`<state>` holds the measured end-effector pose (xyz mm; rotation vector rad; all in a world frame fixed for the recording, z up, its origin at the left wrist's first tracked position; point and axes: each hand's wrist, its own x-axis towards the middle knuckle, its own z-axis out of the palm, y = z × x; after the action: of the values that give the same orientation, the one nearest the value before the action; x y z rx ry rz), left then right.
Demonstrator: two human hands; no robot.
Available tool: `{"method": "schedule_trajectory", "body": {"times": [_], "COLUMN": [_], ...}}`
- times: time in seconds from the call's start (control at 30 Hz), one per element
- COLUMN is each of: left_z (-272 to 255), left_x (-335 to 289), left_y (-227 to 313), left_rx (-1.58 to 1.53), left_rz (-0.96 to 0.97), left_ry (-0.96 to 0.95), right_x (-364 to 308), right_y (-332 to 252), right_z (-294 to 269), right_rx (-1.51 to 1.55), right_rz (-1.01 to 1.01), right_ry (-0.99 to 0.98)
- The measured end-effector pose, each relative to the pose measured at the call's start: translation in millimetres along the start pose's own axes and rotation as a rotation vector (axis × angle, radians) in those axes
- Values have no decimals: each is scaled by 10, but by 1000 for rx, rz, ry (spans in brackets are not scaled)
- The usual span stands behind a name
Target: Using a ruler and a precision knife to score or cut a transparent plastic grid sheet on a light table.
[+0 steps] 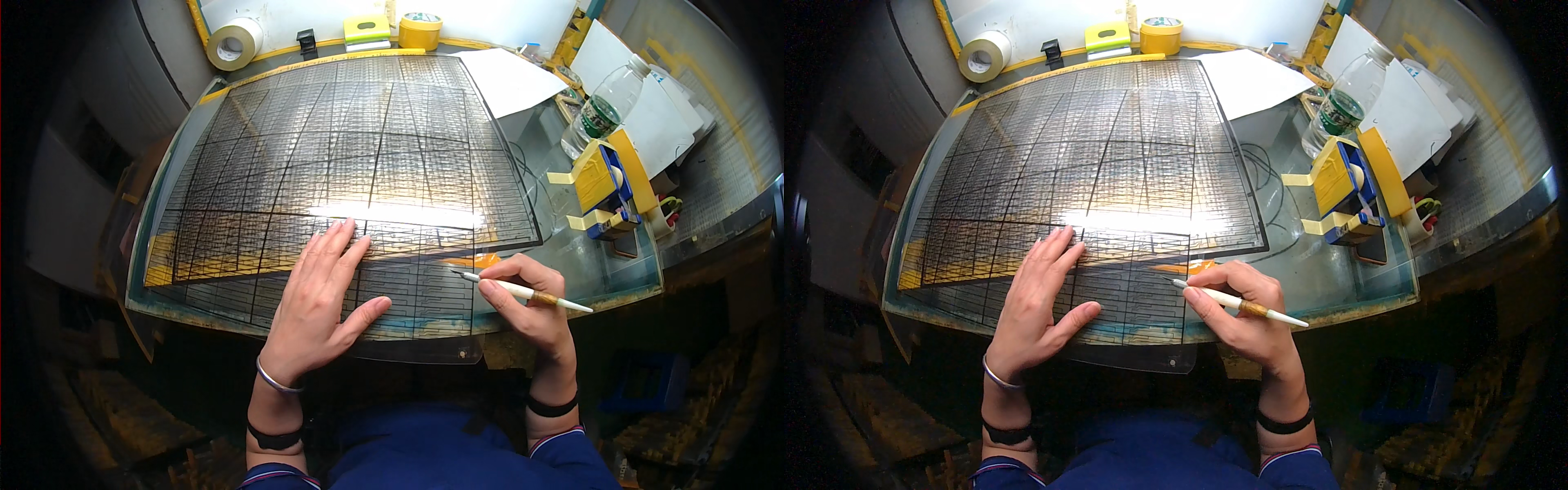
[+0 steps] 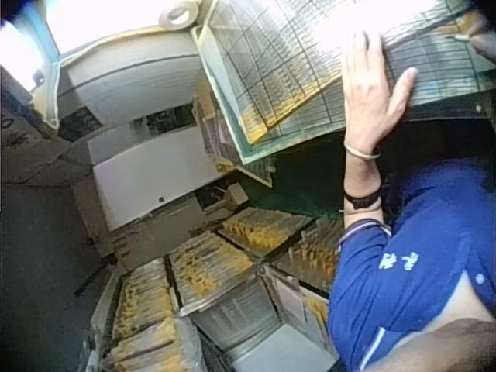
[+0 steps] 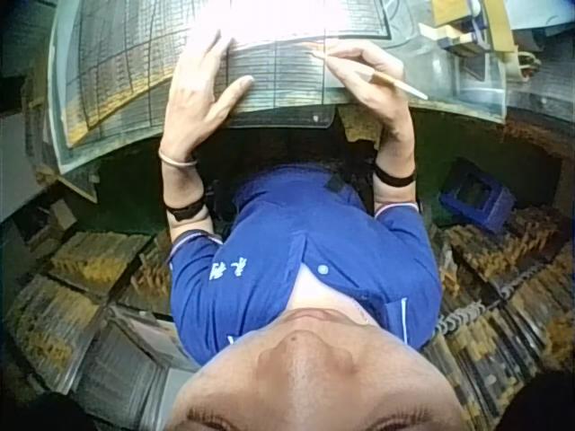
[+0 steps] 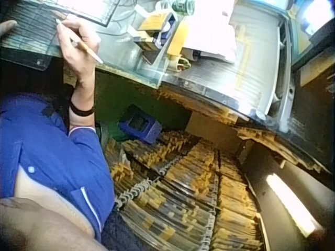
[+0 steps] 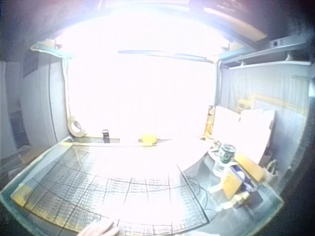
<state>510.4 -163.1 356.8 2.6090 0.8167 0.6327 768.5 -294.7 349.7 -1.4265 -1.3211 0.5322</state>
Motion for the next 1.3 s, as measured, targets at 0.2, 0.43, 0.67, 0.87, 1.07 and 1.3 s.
{"method": "schedule_trajectory", "body": {"times": [0.2, 0.43, 0.67, 0.87, 1.07, 1.3], "left_z": [-16, -11, 3, 10, -1, -28], "left_x": [6, 5, 5, 2, -6, -21], "left_y": [-10, -3, 0, -1, -14, -61], "left_rx": [57, 58, 34, 14, -45, -173], "left_rz": [28, 23, 10, 8, 31, 71], "left_ry": [-42, -34, -8, 16, 35, 68], "right_x": [-2, -19, -13, 18, 14, 17], "right_y": [13, 14, 48, 0, -15, -8], "right_z": [-1, 6, 41, -35, -34, -9], "right_rx": [-2, 25, 18, -61, -31, -33], "right_rz": [-6, 45, 27, -59, -43, -53], "right_ry": [-1, 23, 44, -69, -87, -53]}}
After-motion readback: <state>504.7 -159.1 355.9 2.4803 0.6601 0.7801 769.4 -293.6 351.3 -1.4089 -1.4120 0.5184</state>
